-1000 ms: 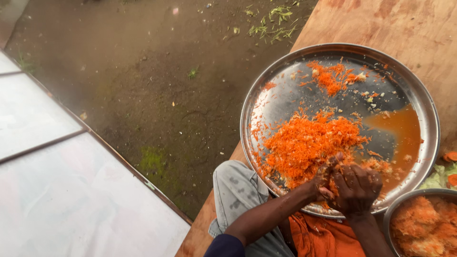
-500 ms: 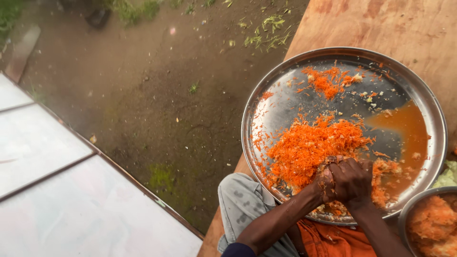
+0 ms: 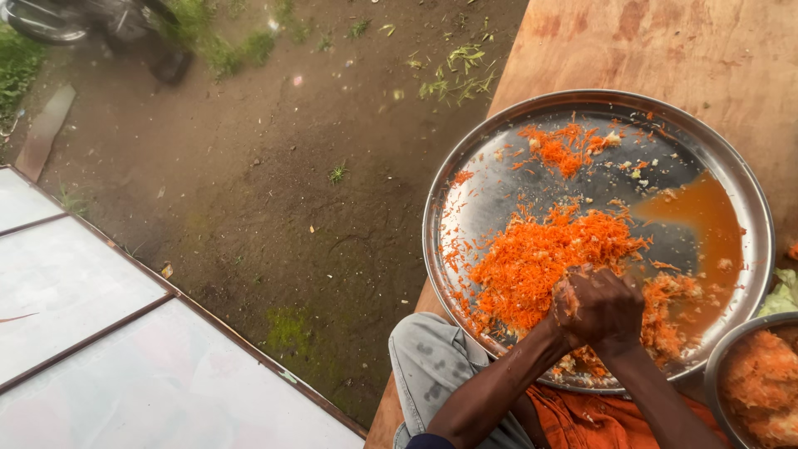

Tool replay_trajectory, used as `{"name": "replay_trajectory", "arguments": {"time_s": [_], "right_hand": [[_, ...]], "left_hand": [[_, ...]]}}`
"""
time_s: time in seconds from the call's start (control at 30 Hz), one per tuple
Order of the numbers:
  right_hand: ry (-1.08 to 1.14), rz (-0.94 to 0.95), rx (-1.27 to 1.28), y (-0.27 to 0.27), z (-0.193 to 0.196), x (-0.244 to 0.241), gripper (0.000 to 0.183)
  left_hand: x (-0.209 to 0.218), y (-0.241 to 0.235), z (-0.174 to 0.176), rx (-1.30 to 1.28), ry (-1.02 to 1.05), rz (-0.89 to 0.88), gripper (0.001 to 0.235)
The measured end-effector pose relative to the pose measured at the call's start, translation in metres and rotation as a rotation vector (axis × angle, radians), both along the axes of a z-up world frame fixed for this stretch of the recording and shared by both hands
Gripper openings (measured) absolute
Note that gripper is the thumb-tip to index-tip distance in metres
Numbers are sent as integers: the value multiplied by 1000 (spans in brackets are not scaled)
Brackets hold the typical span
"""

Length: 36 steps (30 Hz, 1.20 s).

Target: The person sits cross-legged and repeatedly squeezes shredded carrots by hand in a large metal tray to extract liquid. The person transfers the squeezed carrot pulp into a smaller metal bowl beside them.

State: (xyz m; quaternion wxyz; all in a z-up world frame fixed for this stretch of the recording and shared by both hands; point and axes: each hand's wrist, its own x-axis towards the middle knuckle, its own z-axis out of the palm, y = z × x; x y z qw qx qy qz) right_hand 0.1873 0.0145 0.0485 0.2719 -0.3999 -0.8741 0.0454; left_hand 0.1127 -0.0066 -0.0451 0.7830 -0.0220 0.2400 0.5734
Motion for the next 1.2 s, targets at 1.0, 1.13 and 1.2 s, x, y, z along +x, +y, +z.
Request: {"name": "replay_trajectory", "arguments": {"time_s": [1.0, 1.13, 1.2], "right_hand": [[110, 204, 180, -21, 43, 27, 50], [10, 180, 158, -19, 32, 36, 49], [-25, 154, 138, -20, 24, 39, 50]], "left_hand": [[-16, -17, 44, 44, -38, -111, 38], [-11, -20, 37, 62, -77, -123, 39], [-6, -22, 34, 60, -99, -129, 39]]}}
